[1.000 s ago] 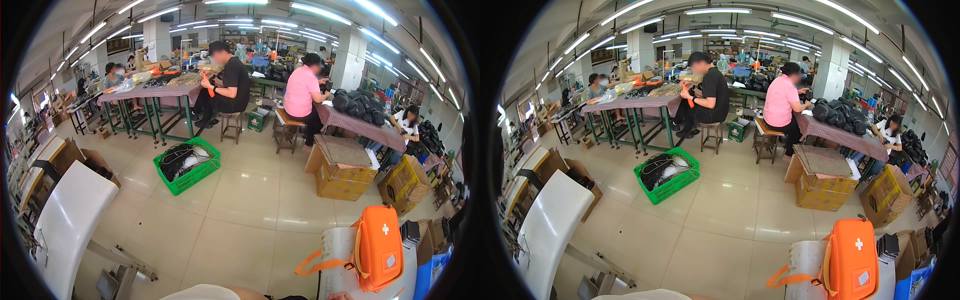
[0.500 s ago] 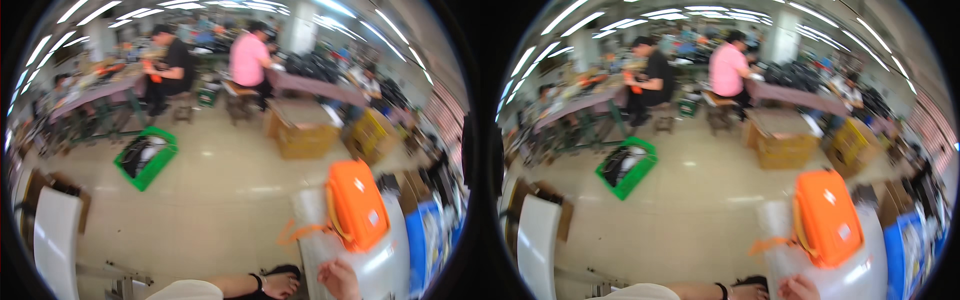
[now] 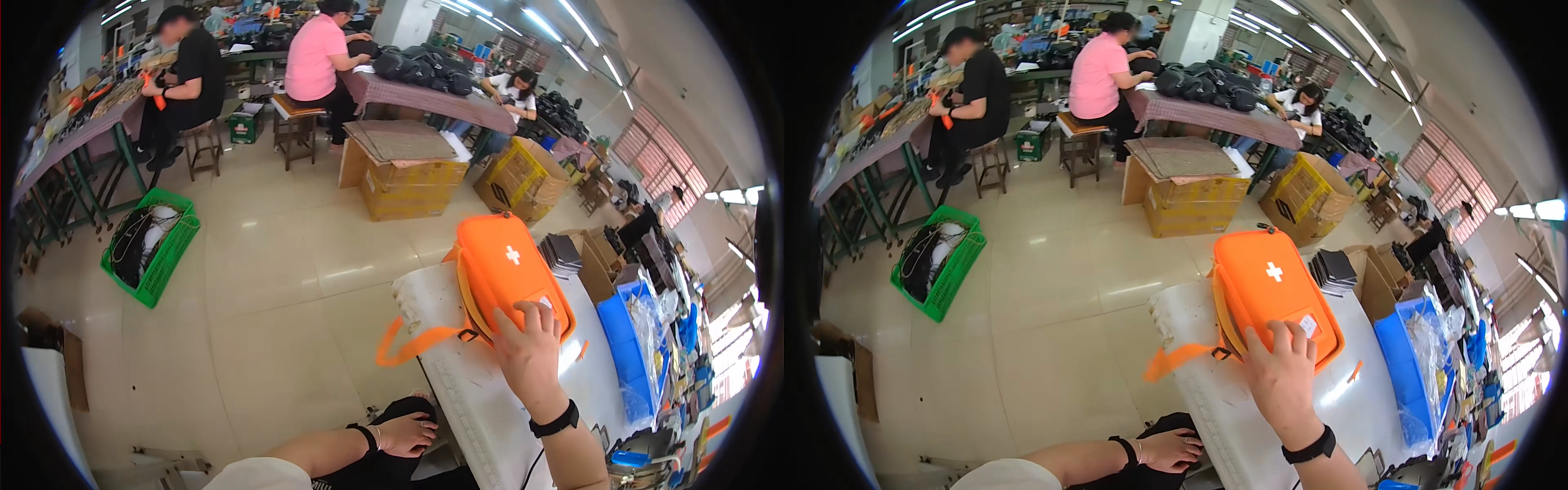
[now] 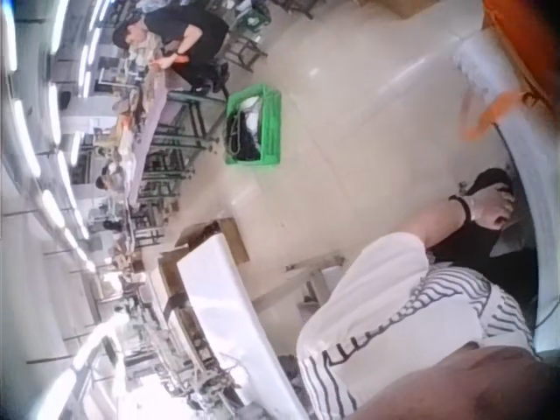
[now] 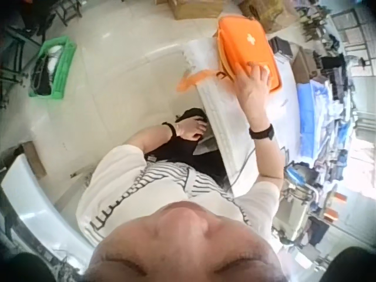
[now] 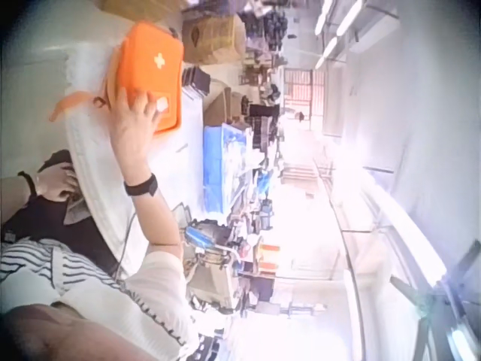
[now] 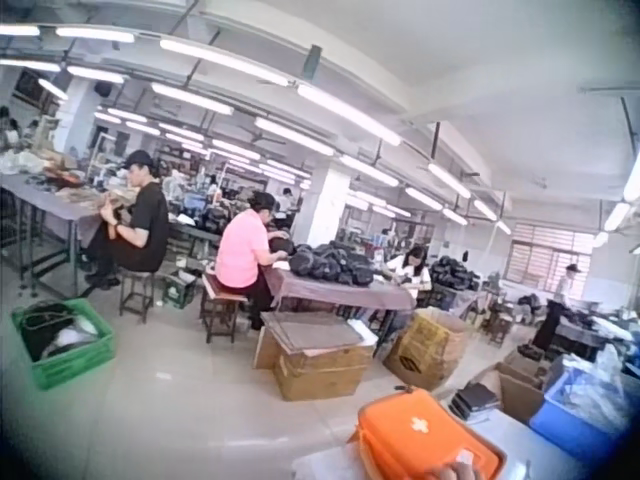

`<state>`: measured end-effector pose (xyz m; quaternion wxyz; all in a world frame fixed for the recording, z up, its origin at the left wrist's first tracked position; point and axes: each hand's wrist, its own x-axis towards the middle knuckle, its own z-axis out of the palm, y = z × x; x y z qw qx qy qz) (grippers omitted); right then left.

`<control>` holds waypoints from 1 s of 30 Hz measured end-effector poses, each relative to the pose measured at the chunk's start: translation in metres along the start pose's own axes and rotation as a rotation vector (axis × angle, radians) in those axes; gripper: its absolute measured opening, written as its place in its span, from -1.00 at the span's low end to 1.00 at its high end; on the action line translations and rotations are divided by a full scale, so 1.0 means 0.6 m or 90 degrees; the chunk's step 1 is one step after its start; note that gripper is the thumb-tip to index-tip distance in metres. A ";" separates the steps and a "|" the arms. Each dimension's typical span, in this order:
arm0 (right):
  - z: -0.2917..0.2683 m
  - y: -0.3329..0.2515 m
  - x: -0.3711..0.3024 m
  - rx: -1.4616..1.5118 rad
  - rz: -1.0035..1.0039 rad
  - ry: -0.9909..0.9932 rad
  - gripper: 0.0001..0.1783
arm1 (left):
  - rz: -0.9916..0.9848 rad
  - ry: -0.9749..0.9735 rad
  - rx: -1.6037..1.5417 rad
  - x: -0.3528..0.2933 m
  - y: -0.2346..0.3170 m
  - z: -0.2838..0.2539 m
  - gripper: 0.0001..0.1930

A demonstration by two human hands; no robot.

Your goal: The person folds an orange fabric strap and sews it using a sewing machine. They then inspect the strap and attach it to an orange first-aid bag. Finally, they walk over to a coworker to show the finished strap.

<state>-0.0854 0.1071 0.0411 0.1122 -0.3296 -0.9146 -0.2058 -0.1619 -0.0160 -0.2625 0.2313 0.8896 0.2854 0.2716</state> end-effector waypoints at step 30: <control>0.004 -0.022 -0.014 0.017 0.015 0.053 -0.56 | 0.103 0.136 0.126 -0.007 0.000 0.005 -0.83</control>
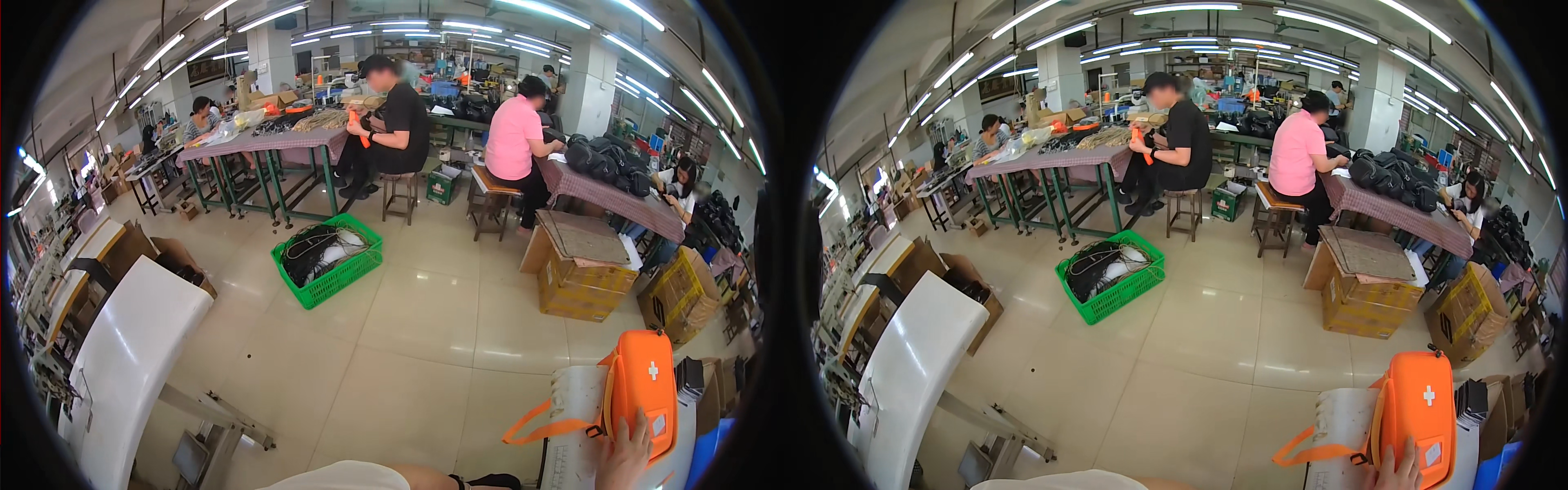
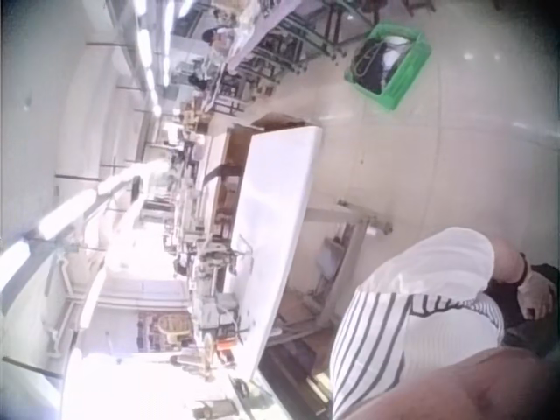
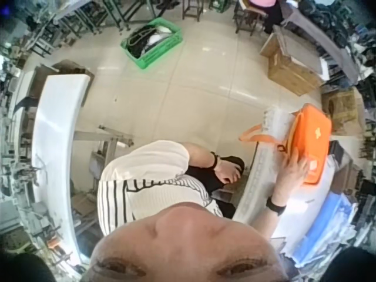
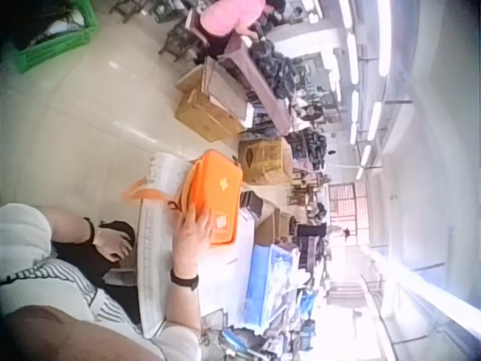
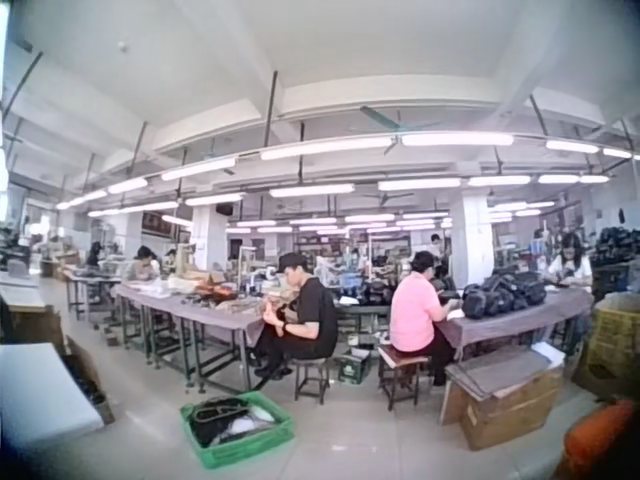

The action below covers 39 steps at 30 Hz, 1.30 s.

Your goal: The person folds an orange fabric strap and sews it using a sewing machine. They then inspect the strap and attach it to an orange first-aid bag. Finally, they walk over to a coworker to show the finished strap.

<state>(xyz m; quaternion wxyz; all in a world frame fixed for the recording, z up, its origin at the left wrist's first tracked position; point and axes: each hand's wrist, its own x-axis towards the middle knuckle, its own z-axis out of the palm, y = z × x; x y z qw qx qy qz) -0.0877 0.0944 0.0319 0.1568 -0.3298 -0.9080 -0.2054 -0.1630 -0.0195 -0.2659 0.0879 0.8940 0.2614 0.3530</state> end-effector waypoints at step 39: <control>-0.016 -0.006 -0.005 0.046 0.041 -0.056 -0.55 | -0.024 0.004 -0.034 0.003 0.012 -0.007 -0.83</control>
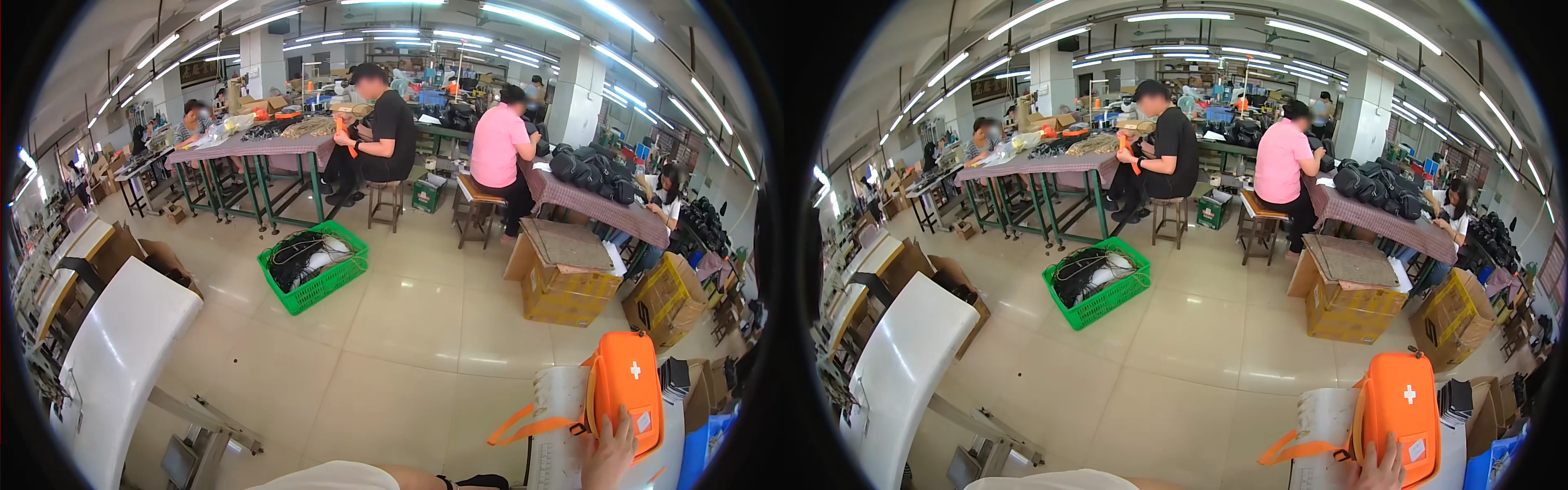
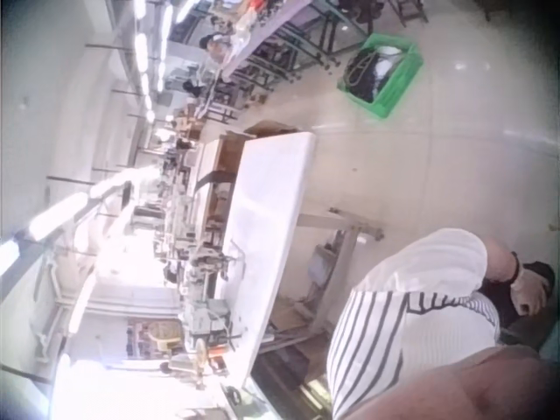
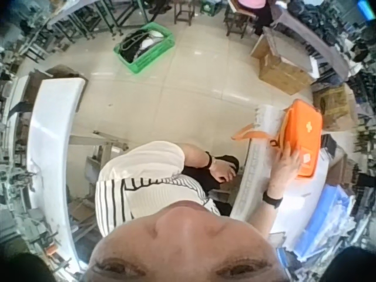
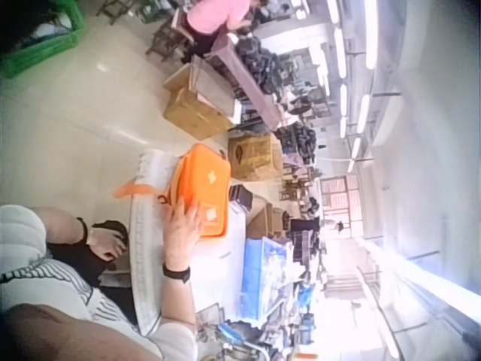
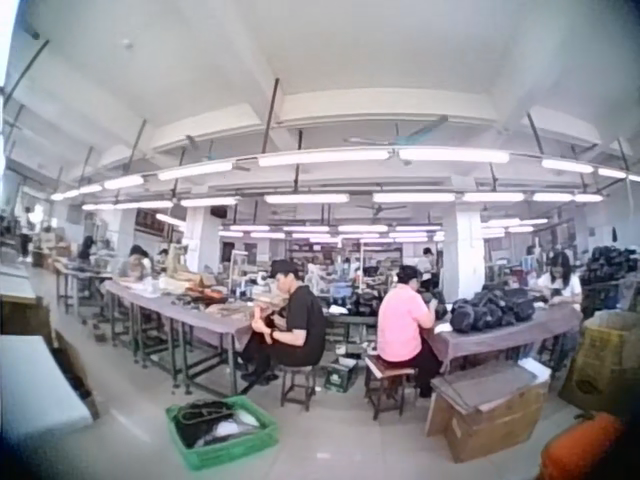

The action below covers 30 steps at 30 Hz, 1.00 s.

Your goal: The person folds an orange fabric strap and sews it using a sewing machine. They then inspect the strap and attach it to an orange first-aid bag. Finally, they walk over to a coworker to show the finished strap.

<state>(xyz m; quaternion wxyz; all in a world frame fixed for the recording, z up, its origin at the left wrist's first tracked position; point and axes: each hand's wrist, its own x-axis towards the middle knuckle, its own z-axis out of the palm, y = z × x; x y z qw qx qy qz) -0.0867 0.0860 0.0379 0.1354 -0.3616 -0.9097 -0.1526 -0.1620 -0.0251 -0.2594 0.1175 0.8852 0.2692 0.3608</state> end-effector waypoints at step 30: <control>0.005 0.007 0.001 -0.007 -0.039 0.083 -0.60 | 0.021 -0.022 -0.013 0.000 -0.007 0.016 -0.81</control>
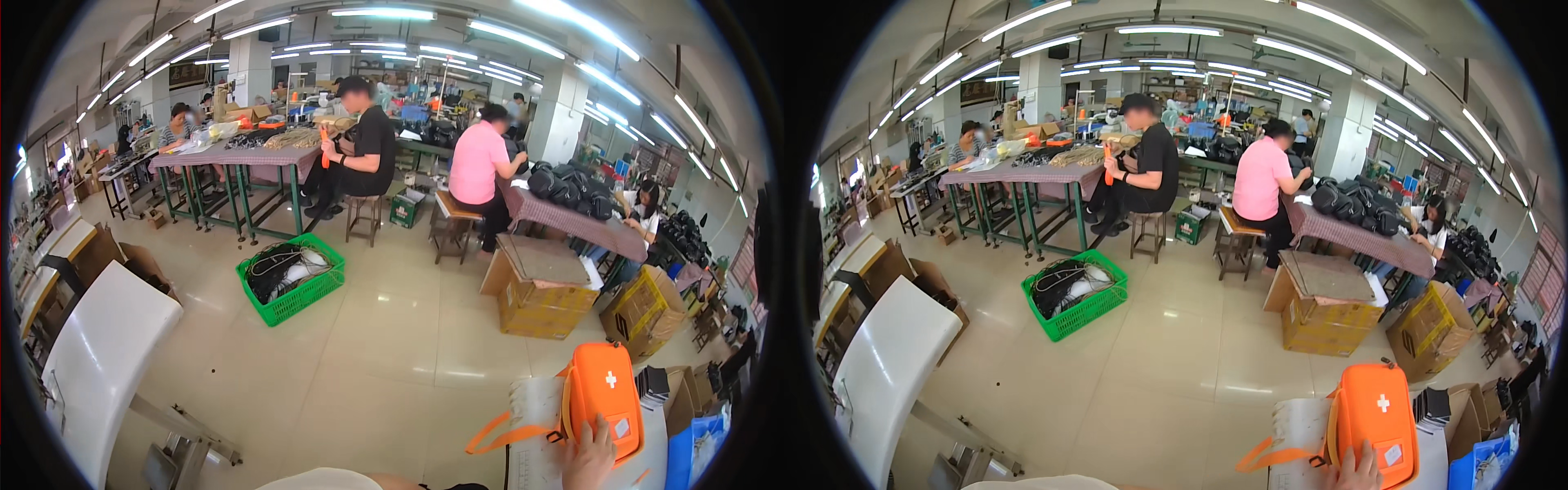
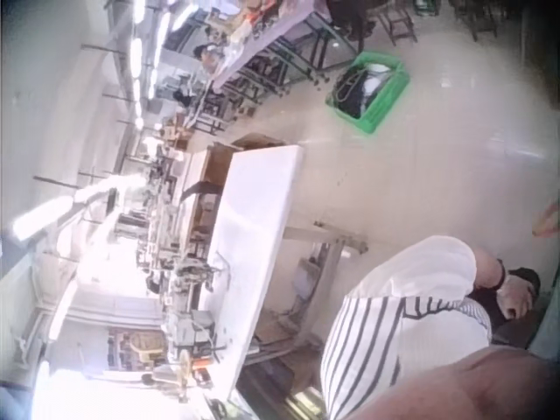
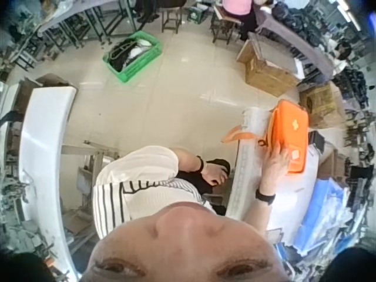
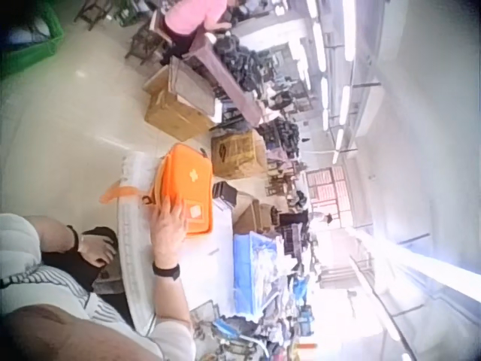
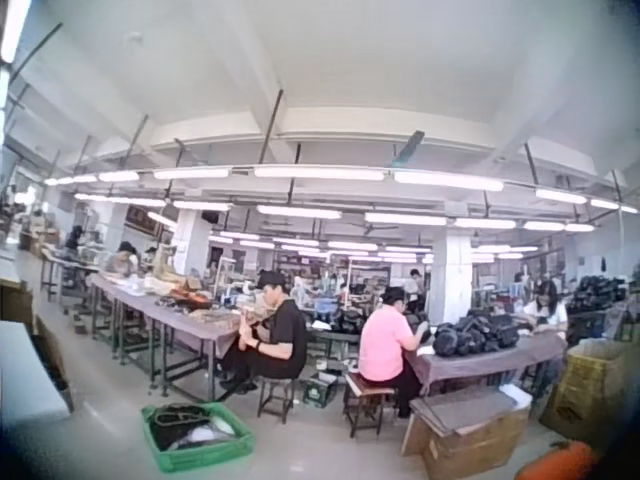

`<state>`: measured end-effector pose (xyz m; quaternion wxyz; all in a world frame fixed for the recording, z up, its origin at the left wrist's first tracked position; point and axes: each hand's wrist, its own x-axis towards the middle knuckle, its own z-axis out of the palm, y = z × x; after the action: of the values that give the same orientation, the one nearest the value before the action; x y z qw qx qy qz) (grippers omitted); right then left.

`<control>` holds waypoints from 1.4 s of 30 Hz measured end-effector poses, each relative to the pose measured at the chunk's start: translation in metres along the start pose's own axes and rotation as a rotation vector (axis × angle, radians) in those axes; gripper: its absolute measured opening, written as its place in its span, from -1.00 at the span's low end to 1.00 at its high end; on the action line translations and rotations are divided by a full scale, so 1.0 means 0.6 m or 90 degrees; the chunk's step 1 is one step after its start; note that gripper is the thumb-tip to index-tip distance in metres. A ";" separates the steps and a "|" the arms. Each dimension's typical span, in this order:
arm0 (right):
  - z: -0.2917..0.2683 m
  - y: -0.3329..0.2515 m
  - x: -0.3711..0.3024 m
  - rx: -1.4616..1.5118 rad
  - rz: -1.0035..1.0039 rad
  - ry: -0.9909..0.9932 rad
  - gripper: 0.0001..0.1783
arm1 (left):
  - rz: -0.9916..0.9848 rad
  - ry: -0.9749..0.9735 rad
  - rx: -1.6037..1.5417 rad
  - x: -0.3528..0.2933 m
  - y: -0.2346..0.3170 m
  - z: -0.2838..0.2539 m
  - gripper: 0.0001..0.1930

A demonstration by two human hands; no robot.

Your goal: The person folds an orange fabric strap and sews it using a sewing machine. They then inspect the strap and attach it to an orange first-aid bag. Finally, they walk over to a coworker to show the finished strap.

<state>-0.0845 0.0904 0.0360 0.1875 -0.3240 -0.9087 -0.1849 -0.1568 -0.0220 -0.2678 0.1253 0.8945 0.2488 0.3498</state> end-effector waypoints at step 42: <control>0.032 0.005 -0.007 0.049 0.062 -0.008 -0.51 | -0.043 -0.030 0.036 0.000 0.003 -0.006 -0.83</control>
<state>-0.0836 0.0992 0.0184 0.2027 -0.3614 -0.8995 -0.1388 -0.1588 -0.0234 -0.2644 0.1177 0.8968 0.2854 0.3168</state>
